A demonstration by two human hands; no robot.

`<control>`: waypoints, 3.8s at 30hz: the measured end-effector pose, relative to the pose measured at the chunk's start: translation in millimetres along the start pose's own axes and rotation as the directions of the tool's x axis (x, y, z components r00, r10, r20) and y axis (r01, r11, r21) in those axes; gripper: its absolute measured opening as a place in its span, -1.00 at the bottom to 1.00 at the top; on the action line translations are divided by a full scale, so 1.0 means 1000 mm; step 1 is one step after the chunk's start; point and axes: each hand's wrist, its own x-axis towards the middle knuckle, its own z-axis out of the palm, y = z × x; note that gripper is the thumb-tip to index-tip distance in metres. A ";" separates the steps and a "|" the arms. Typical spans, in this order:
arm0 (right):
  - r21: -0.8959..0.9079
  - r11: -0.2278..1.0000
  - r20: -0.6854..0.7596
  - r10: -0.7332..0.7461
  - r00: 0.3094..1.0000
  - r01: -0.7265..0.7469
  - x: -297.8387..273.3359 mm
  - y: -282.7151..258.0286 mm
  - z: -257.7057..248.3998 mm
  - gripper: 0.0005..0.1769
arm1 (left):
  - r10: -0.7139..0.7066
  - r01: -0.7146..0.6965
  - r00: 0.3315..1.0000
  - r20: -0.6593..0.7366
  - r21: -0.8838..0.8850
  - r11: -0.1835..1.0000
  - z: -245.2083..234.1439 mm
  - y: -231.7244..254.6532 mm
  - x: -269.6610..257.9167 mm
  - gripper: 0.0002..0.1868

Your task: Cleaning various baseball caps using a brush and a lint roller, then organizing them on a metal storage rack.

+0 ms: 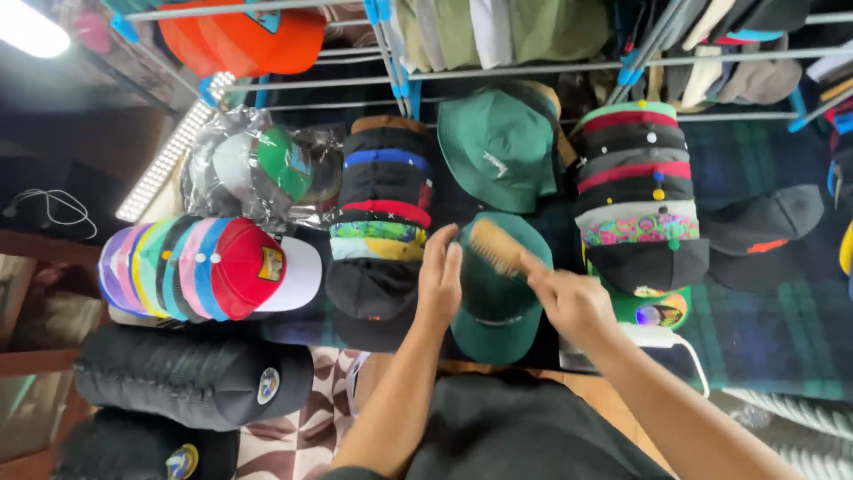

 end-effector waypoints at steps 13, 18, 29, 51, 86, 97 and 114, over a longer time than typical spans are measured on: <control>-0.036 0.701 0.510 0.626 0.590 -0.712 -0.080 0.079 0.008 -0.52 | 0.509 -0.420 0.857 -0.079 0.467 0.778 0.042 -0.008 0.019 -0.68; 0.296 0.756 0.166 0.561 0.811 -0.584 -0.054 0.010 -0.015 -0.54 | 0.256 -0.216 0.958 -0.127 0.265 0.940 0.040 -0.004 0.019 -0.54; 0.351 0.829 0.198 0.388 0.900 -0.434 -0.008 0.110 0.089 -0.51 | 0.448 -0.420 0.894 0.005 0.356 0.834 0.033 0.010 0.014 -0.53; 0.604 0.357 0.139 0.834 0.534 -0.713 -0.164 -0.056 0.090 -0.37 | 0.522 -0.495 0.850 0.069 0.442 0.748 0.036 0.000 0.020 -0.57; -0.071 0.838 -0.238 0.513 0.825 -0.542 -0.019 0.004 0.066 -0.52 | 0.502 -0.524 0.848 0.171 0.407 0.748 0.020 -0.004 0.020 -0.51; -0.025 0.813 0.133 0.580 0.804 -0.582 0.039 0.035 0.043 -0.56 | 0.523 -0.537 0.832 0.183 0.498 0.680 0.019 -0.013 0.020 -0.50; 0.523 0.428 0.047 0.849 0.526 -0.737 -0.196 -0.129 0.122 -0.34 | 0.517 -0.553 0.828 0.218 0.474 0.685 0.016 -0.007 0.015 -0.45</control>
